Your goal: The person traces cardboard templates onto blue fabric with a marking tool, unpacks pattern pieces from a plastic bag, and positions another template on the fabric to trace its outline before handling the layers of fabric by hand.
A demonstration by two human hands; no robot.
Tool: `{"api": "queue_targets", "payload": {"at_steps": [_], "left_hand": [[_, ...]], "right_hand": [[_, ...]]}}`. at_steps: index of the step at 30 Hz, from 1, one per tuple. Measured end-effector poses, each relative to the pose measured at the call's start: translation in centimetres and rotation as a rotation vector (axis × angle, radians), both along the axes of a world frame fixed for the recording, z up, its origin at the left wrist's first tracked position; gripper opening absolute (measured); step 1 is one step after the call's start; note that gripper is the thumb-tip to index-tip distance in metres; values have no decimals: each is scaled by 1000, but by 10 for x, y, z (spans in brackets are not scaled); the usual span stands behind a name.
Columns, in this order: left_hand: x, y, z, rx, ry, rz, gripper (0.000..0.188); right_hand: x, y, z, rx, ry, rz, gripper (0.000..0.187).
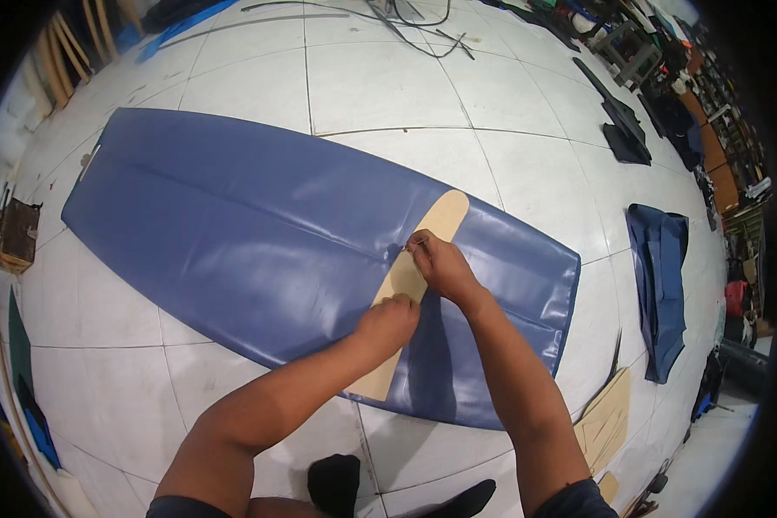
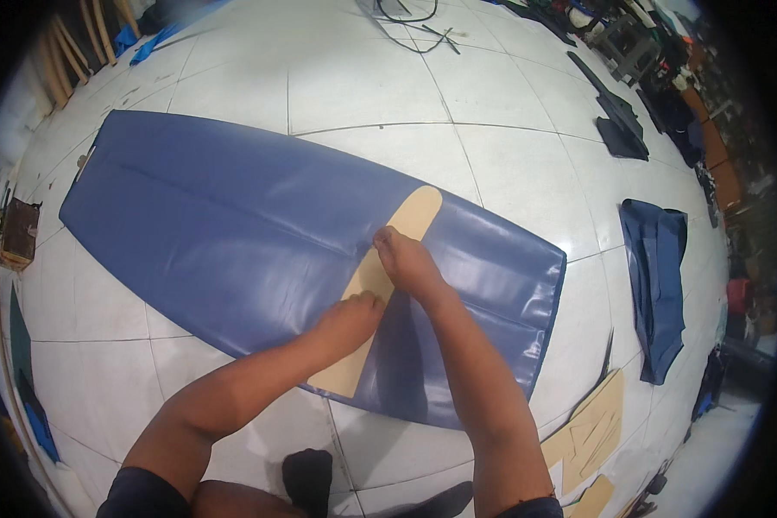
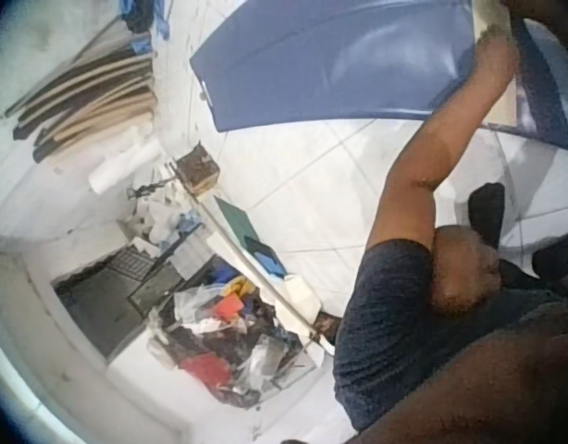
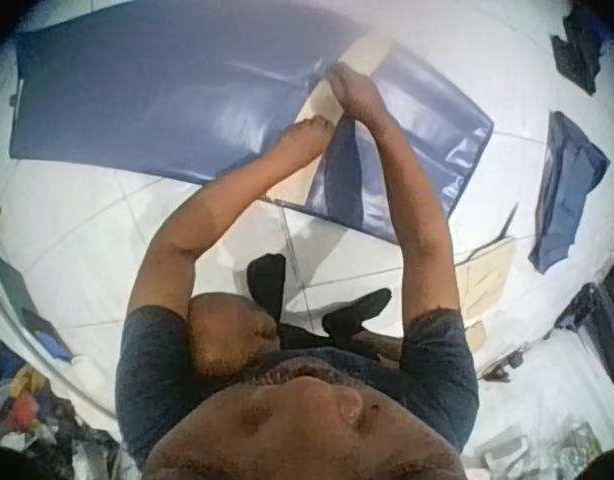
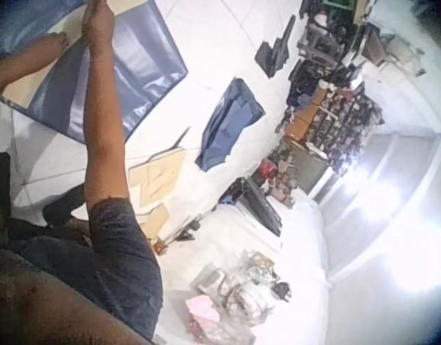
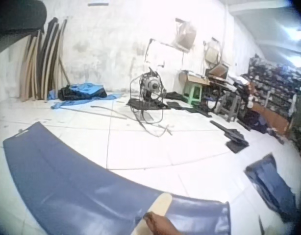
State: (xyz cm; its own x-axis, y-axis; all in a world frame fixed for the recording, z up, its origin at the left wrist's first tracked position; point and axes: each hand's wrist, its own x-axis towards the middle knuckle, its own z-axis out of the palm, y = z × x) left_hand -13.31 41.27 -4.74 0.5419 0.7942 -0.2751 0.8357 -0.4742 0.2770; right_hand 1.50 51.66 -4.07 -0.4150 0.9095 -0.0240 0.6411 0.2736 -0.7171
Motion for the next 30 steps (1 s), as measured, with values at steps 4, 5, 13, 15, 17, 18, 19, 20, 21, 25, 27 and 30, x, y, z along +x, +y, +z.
{"api": "queue_targets", "payload": {"at_steps": [4, 5, 13, 15, 17, 18, 19, 20, 21, 25, 27, 30], "left_hand": [[4, 24, -5, 129, -153, 101, 34], [7, 29, -7, 165, -152, 142, 32], [9, 62, -13, 96, -25, -9, 33], [10, 65, -18, 186, -84, 21, 33], [14, 72, 8, -7, 27, -44, 41], [15, 75, 9, -3, 26, -50, 41], [16, 75, 10, 15, 76, -87, 44], [17, 77, 13, 33, 126, -124, 47], [21, 79, 15, 36, 123, -131, 47], [23, 97, 21, -101, 1, -4, 42], [27, 108, 8, -99, -62, 24, 38], [38, 123, -8, -14, -213, 181, 29]], "right_hand": [[4, 13, 2, 35, -13, 23, 19], [4, 19, 3, 72, -42, -22, 19], [3, 37, 12, 21, -133, -125, 24], [8, 38, 9, 5, -111, -36, 24], [20, 47, 0, 38, -81, -57, 23], [23, 56, -1, 83, -64, -92, 23], [26, 63, -3, 127, -49, -126, 23], [29, 69, -4, 129, -51, -133, 23], [33, 75, -5, 139, -38, -144, 23], [26, 70, 4, 95, -50, -169, 24], [28, 72, 2, 93, -18, -160, 23], [33, 77, 3, 127, 26, -184, 22]]}}
